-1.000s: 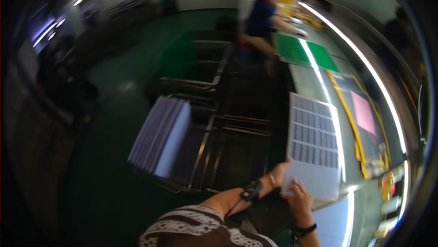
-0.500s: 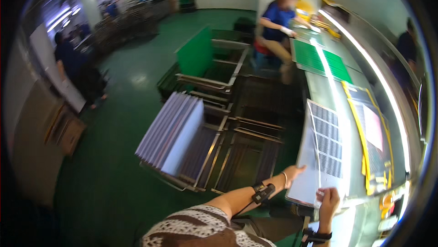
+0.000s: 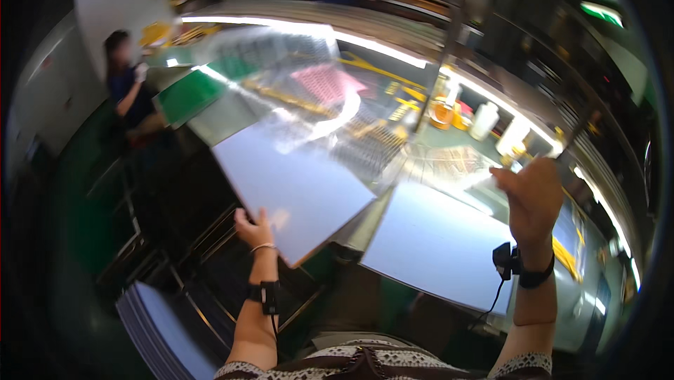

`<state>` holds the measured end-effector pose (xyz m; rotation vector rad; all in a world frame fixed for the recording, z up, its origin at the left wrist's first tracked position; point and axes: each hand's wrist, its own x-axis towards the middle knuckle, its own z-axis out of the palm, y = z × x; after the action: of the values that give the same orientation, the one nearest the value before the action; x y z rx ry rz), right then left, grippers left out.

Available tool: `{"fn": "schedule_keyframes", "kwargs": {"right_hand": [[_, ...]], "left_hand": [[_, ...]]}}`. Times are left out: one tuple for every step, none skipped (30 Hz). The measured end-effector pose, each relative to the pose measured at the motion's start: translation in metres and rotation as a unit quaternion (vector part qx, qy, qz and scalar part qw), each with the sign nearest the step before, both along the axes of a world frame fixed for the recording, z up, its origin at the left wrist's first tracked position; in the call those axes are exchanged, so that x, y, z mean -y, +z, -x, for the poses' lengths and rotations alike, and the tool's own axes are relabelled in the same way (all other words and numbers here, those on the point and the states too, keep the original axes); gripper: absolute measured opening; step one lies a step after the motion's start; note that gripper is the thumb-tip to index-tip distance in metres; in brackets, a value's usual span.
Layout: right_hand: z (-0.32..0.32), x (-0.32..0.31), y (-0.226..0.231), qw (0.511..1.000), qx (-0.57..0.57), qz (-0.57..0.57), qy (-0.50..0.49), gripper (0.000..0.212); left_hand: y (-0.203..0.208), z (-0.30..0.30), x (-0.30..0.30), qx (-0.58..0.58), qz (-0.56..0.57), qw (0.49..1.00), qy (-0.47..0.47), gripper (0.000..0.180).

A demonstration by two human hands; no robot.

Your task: The worker retrieves rigid white boards from a storage rack, aligns patterned transparent films over them on an illuminated workbench for inspection, and then sorts the boards back into the storage system.

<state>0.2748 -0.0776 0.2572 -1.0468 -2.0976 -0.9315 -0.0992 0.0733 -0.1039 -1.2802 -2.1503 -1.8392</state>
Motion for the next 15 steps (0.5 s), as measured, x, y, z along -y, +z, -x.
{"fn": "schedule_keyframes", "kwargs": {"right_hand": [[-0.011, 0.022, -0.011, 0.997, -0.048, 0.046, -0.037, 0.013], [-0.026, 0.042, -0.022, 0.988, -0.117, 0.102, -0.012, 0.015], [-0.042, 0.055, -0.036, 0.976, -0.165, 0.142, -0.019, 0.016], [-0.057, 0.072, -0.049, 0.960, -0.213, 0.178, -0.027, 0.018], [-0.066, 0.086, -0.064, 0.936, -0.271, 0.220, -0.037, 0.019], [-0.075, 0.104, -0.084, 0.906, -0.331, 0.257, -0.052, 0.020], [-0.086, 0.121, -0.108, 0.868, -0.398, 0.288, -0.075, 0.020], [-0.096, 0.135, -0.135, 0.825, -0.463, 0.314, -0.083, 0.021], [-0.104, 0.154, -0.160, 0.773, -0.524, 0.339, -0.116, 0.023], [-0.110, 0.175, -0.192, 0.711, -0.588, 0.356, -0.147, 0.025], [-0.112, 0.193, -0.214, 0.707, -0.595, 0.343, -0.168, 0.025], [-0.112, 0.209, -0.236, 0.630, -0.671, 0.350, -0.173, 0.023], [-0.112, 0.223, -0.253, 0.544, -0.741, 0.352, -0.173, 0.021], [-0.114, 0.233, -0.263, 0.538, -0.748, 0.343, -0.183, 0.021], [-0.116, 0.243, -0.271, 0.521, -0.761, 0.333, -0.197, 0.017]], "left_hand": [[0.014, -0.006, -0.001, 0.160, -0.061, 0.981, -0.086, 0.054], [0.028, -0.018, -0.002, 0.321, -0.108, 0.925, -0.172, 0.064], [0.059, -0.032, 0.004, 0.515, -0.025, 0.805, -0.294, 0.073], [0.093, -0.045, 0.014, 0.674, 0.070, 0.626, -0.387, 0.083], [0.112, -0.048, 0.024, 0.722, 0.102, 0.453, -0.513, 0.087], [0.122, -0.058, 0.027, 0.741, 0.135, 0.251, -0.608, 0.090], [0.128, -0.074, 0.027, 0.714, 0.187, 0.378, -0.559, 0.086], [0.133, -0.082, 0.025, 0.664, 0.225, 0.509, -0.500, 0.082], [0.116, -0.077, 0.009, 0.631, 0.251, 0.425, -0.599, 0.083], [0.118, -0.090, 0.010, 0.585, 0.318, 0.497, -0.556, 0.070], [0.098, -0.100, 0.006, 0.517, 0.345, 0.533, -0.574, 0.058], [0.079, -0.105, 0.002, 0.444, 0.368, 0.570, -0.586, 0.045], [0.069, -0.110, -0.002, 0.436, 0.382, 0.557, -0.595, 0.045], [0.065, -0.114, -0.007, 0.332, 0.395, 0.612, -0.600, 0.034], [0.059, -0.121, -0.010, 0.224, 0.399, 0.658, -0.598, 0.023]]}}
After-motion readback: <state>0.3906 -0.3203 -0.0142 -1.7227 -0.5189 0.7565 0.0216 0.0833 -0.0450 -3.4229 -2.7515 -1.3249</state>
